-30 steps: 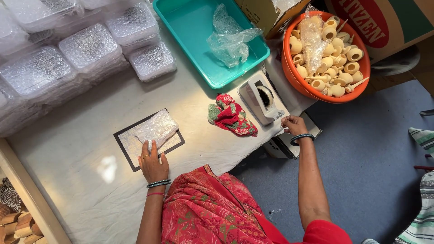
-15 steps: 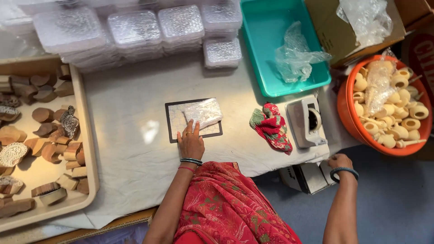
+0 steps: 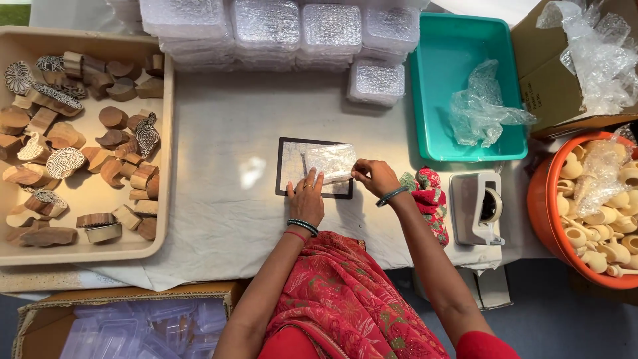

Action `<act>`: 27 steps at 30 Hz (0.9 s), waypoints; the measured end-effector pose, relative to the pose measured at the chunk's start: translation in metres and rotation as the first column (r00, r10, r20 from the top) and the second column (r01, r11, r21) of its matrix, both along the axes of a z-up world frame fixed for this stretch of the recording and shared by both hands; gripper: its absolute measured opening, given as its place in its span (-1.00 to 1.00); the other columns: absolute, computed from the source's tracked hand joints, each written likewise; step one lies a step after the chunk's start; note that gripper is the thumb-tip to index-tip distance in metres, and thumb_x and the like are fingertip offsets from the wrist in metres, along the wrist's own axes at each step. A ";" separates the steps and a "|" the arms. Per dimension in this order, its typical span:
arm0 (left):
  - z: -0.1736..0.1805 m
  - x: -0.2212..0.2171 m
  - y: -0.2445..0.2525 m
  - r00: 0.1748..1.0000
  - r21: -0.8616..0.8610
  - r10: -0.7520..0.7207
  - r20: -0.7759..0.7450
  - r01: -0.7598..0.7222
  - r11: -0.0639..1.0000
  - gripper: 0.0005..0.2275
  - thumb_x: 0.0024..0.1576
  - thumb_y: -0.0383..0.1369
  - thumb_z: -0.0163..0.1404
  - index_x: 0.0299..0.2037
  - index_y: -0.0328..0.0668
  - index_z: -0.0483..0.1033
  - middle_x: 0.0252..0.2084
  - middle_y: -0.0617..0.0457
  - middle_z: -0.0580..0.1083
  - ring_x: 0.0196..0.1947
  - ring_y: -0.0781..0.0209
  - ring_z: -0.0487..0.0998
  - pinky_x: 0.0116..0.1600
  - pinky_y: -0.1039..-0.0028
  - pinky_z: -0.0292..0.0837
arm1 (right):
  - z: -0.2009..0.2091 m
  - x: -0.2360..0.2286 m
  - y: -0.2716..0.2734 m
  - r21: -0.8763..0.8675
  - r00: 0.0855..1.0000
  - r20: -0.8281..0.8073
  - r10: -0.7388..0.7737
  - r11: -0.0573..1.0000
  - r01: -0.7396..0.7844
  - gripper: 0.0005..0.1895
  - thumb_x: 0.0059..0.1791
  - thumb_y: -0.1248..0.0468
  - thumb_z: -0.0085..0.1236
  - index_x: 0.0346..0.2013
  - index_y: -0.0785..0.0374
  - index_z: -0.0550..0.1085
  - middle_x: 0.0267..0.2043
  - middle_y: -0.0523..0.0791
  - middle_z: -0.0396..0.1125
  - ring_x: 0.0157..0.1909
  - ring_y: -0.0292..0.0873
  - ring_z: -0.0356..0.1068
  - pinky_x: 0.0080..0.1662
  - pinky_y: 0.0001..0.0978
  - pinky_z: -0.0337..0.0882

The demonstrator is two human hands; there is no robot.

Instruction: The person places wooden stamps into small plastic containers, wraps them in bubble wrap, and secures them with tape. They then stack the wrapped packages and repeat the process with additional stamps and containers.

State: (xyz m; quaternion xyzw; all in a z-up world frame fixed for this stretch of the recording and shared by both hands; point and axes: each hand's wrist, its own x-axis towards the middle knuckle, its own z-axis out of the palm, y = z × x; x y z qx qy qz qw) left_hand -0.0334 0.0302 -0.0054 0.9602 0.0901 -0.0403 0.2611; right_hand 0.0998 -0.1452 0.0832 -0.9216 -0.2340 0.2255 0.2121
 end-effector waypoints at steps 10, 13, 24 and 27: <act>0.002 -0.003 0.001 1.000 0.008 -0.003 0.019 0.003 1.000 -0.40 0.10 -0.45 0.07 0.41 -0.02 0.23 0.48 0.06 0.14 0.28 0.04 0.31 0.45 -0.17 -0.11 | -0.055 0.031 0.067 -0.253 0.961 0.172 0.218 0.952 -0.171 -0.85 -0.02 0.11 0.23 -0.29 0.09 0.59 -0.29 -0.09 0.51 -0.14 0.03 0.48 -0.14 -0.11 0.45; 0.004 -0.003 0.001 1.000 0.015 -0.006 0.027 0.006 1.000 -0.41 0.11 -0.45 0.06 0.40 -0.03 0.24 0.48 0.06 0.15 0.26 0.04 0.34 0.44 -0.18 -0.11 | -0.069 0.032 0.069 -0.326 0.940 0.220 0.262 0.927 -0.183 -0.88 -0.04 0.12 0.24 -0.33 0.06 0.58 -0.31 -0.11 0.51 -0.13 0.00 0.49 -0.17 -0.13 0.47; 0.017 0.018 -0.010 0.997 0.244 -0.071 -0.036 0.078 0.967 -0.47 0.16 -0.30 0.08 0.37 -0.05 0.28 0.35 -0.06 0.30 0.00 0.00 0.50 0.41 -0.21 -0.06 | -0.063 0.033 0.069 -0.369 0.954 0.259 0.150 0.928 -0.046 -0.58 -0.15 -0.03 0.41 -0.22 0.17 0.50 -0.33 -0.03 0.51 -0.22 0.04 0.52 -0.25 -0.13 0.47; 0.024 0.021 -0.009 0.996 0.284 -0.083 -0.031 0.088 0.955 -0.46 0.15 -0.30 0.06 0.38 -0.04 0.28 0.31 -0.04 0.32 -0.03 0.01 0.51 0.41 -0.20 -0.07 | -0.066 0.038 0.061 -0.345 0.966 0.233 0.109 0.938 -0.023 -0.55 -0.19 -0.07 0.43 -0.26 0.15 0.51 -0.33 -0.05 0.51 -0.22 0.02 0.52 -0.24 -0.15 0.47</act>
